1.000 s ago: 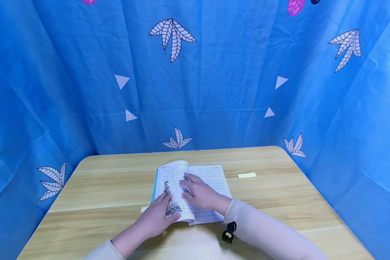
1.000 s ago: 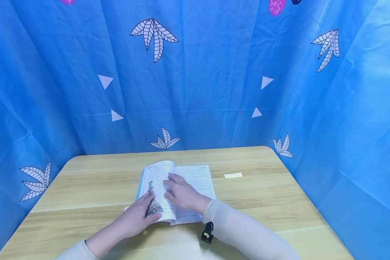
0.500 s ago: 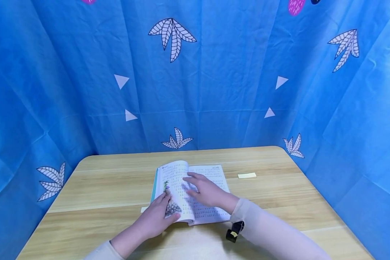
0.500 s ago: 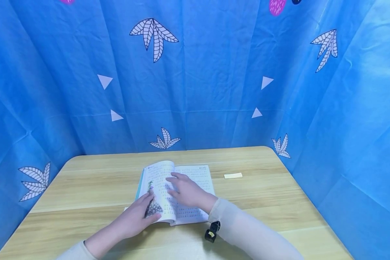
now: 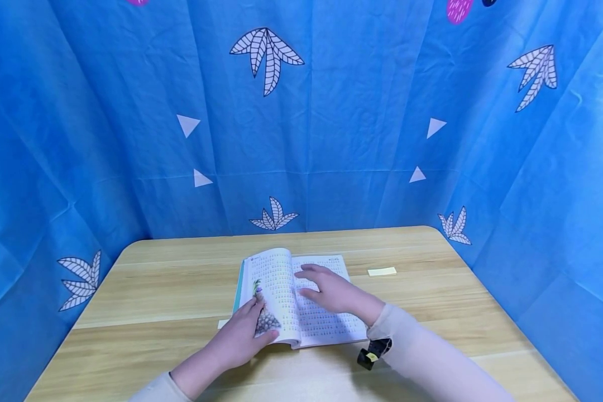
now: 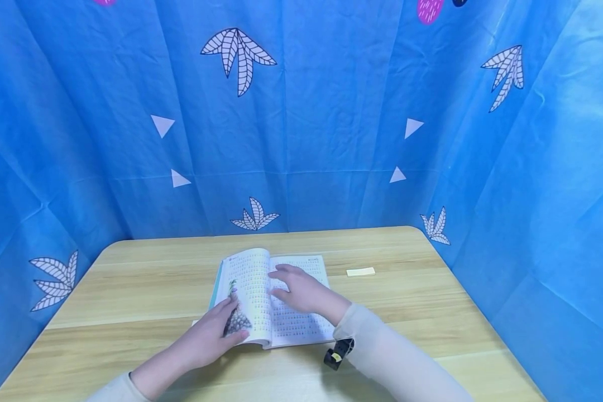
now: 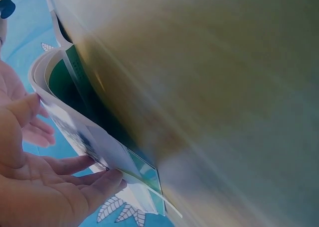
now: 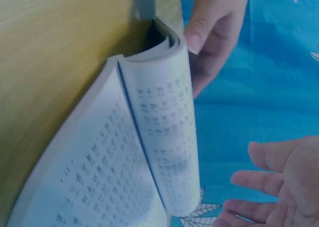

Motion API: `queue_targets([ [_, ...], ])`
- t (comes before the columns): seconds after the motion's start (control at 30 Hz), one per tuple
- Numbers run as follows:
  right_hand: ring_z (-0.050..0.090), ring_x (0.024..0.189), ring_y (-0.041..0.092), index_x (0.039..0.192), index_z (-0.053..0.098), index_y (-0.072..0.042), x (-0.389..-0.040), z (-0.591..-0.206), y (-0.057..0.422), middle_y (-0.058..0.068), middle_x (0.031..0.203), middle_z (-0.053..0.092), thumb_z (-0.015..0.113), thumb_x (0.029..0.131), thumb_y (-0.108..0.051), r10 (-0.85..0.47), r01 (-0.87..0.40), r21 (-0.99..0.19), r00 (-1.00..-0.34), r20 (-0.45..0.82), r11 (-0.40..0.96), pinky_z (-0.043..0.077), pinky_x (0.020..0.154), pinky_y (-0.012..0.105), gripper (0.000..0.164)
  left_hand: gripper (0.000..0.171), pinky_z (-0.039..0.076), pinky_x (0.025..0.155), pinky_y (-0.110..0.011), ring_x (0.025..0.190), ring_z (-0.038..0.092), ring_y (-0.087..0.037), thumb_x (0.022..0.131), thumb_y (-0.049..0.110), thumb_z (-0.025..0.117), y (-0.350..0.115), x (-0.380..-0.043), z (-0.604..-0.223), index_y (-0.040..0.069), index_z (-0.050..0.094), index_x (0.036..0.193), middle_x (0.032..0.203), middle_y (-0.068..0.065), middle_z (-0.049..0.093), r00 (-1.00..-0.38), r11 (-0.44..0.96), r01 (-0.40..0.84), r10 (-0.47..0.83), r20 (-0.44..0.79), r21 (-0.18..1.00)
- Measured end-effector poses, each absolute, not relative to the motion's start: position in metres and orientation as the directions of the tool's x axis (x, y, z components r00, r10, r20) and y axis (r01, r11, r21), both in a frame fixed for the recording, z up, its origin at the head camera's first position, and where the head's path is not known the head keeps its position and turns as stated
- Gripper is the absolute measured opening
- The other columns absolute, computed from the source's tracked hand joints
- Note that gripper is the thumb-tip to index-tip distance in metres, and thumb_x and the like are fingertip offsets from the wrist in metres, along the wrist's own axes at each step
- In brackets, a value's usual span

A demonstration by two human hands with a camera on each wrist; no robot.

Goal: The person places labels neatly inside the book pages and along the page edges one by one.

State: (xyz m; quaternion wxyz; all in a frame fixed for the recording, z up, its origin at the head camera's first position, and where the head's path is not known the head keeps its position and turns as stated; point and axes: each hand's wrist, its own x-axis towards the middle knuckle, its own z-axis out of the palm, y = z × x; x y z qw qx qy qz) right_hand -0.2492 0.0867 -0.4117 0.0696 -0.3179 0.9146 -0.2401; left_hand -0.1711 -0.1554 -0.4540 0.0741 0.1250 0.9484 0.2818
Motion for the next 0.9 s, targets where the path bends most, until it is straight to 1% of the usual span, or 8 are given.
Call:
queue_targets([
  [0.17, 0.04, 0.141, 0.037, 0.141, 0.057, -0.009, -0.252, -0.409, 0.097, 0.018, 0.151, 0.045, 0.058, 0.103, -0.024, -0.617, -0.542, -0.487, -0.787, 0.008, 0.685, 0.032, 0.115, 0.054, 0.041, 0.085, 0.032, 0.113, -0.059, 0.144, 0.03, -0.045, 0.095, 0.051, 0.064, -0.156, -0.17, -0.452, -0.006, 0.037, 0.15, 0.157, -0.028, 0.03, -0.958, 0.81, 0.19, 0.276, -0.075, 0.555],
  [0.5, 0.042, 0.139, 0.039, 0.139, 0.058, -0.004, -0.259, -0.402, 0.126, 0.02, 0.148, 0.048, 0.057, 0.103, -0.021, -0.609, -0.511, -0.525, -0.793, -0.018, 0.681, 0.035, 0.113, 0.055, 0.04, 0.085, 0.03, 0.114, -0.058, 0.144, 0.029, -0.045, 0.095, 0.052, 0.063, -0.156, -0.171, -0.452, -0.007, 0.036, 0.151, 0.158, -0.028, 0.029, -0.956, 0.806, 0.193, 0.282, -0.077, 0.56],
  [0.73, 0.041, 0.14, 0.038, 0.138, 0.058, -0.005, -0.263, -0.401, 0.148, 0.017, 0.146, 0.051, 0.056, 0.103, -0.022, -0.565, -0.45, -0.558, -0.824, -0.041, 0.697, 0.035, 0.113, 0.055, 0.039, 0.087, 0.03, 0.115, -0.058, 0.145, 0.028, -0.044, 0.094, 0.054, 0.062, -0.156, -0.172, -0.454, -0.005, 0.035, 0.152, 0.159, -0.026, 0.028, -0.956, 0.811, 0.183, 0.278, -0.091, 0.556],
  [0.83, 0.044, 0.138, 0.038, 0.138, 0.058, -0.005, -0.264, -0.404, 0.156, 0.016, 0.144, 0.053, 0.056, 0.103, -0.022, -0.549, -0.433, -0.565, -0.835, -0.043, 0.702, 0.037, 0.112, 0.055, 0.038, 0.087, 0.03, 0.115, -0.058, 0.145, 0.027, -0.044, 0.094, 0.054, 0.062, -0.156, -0.173, -0.454, -0.005, 0.035, 0.152, 0.159, -0.025, 0.028, -0.956, 0.81, 0.177, 0.277, -0.099, 0.559],
  [0.9, 0.048, 0.134, 0.039, 0.137, 0.059, -0.006, -0.265, -0.405, 0.161, 0.016, 0.143, 0.054, 0.056, 0.103, -0.022, -0.539, -0.422, -0.568, -0.841, -0.046, 0.707, 0.039, 0.11, 0.055, 0.038, 0.087, 0.03, 0.115, -0.058, 0.145, 0.027, -0.044, 0.094, 0.054, 0.062, -0.156, -0.173, -0.455, -0.005, 0.035, 0.152, 0.159, -0.026, 0.028, -0.955, 0.809, 0.18, 0.28, -0.098, 0.56],
])
